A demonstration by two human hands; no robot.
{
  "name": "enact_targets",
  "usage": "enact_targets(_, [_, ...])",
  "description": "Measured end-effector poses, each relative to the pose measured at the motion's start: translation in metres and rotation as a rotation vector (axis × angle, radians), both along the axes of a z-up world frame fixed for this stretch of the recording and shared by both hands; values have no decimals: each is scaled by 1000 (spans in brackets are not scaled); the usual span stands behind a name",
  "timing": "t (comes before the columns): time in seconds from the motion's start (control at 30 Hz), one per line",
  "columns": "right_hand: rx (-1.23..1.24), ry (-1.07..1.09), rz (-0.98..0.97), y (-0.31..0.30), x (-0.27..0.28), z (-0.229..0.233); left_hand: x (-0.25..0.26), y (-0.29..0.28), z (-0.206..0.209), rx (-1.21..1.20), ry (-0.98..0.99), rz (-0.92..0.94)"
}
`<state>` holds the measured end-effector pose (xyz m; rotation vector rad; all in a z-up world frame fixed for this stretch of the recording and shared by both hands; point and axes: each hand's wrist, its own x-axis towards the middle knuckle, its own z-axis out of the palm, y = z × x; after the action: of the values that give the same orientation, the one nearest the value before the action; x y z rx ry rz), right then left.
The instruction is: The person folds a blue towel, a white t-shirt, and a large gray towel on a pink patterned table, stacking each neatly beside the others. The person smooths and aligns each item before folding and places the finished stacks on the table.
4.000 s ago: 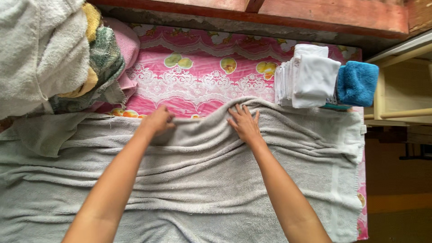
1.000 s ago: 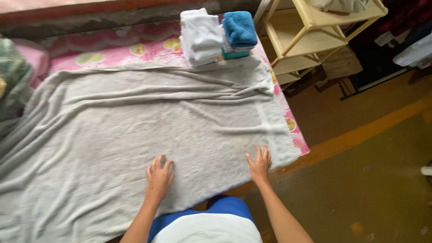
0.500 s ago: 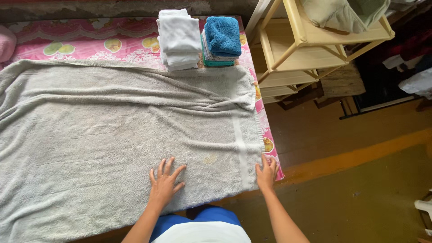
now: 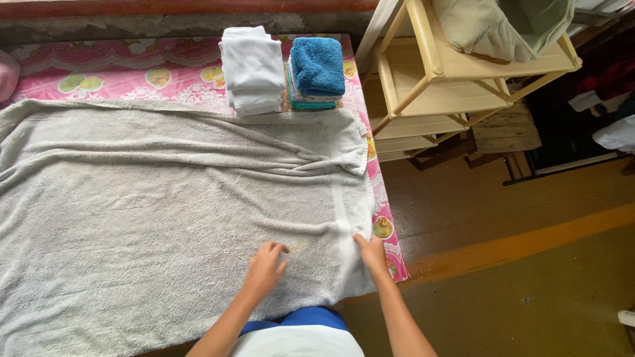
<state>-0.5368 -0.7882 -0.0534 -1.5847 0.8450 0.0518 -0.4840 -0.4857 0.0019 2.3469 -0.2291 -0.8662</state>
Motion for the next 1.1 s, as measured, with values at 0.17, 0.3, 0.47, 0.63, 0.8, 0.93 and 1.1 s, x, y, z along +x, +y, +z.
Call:
enact_targets(0.17, [370,6,-60,46,16,59,-15,-65,18,-550,400,56])
enact_targets(0.3, [263,-127,246,76,20,89,-28,-88,29,-648,326,195])
enact_targets(0.47, [547,-40,-11,63,31,63,-33,-77,27,-521,184,308])
enact_targets(0.63, [725,-14,-238,31,54,-30,-42,-65,5,-754,411,311])
enact_targets(0.8, [282,267,-314,13,82,-96,-40,-58,0,-868,531,389])
enact_targets(0.93, [29,163,-346,22,92,-110,-30,-56,16,-528,453,358])
enact_targets(1.1, [533,32,-544,15,103,-94,-27,-55,15,-420,275,262])
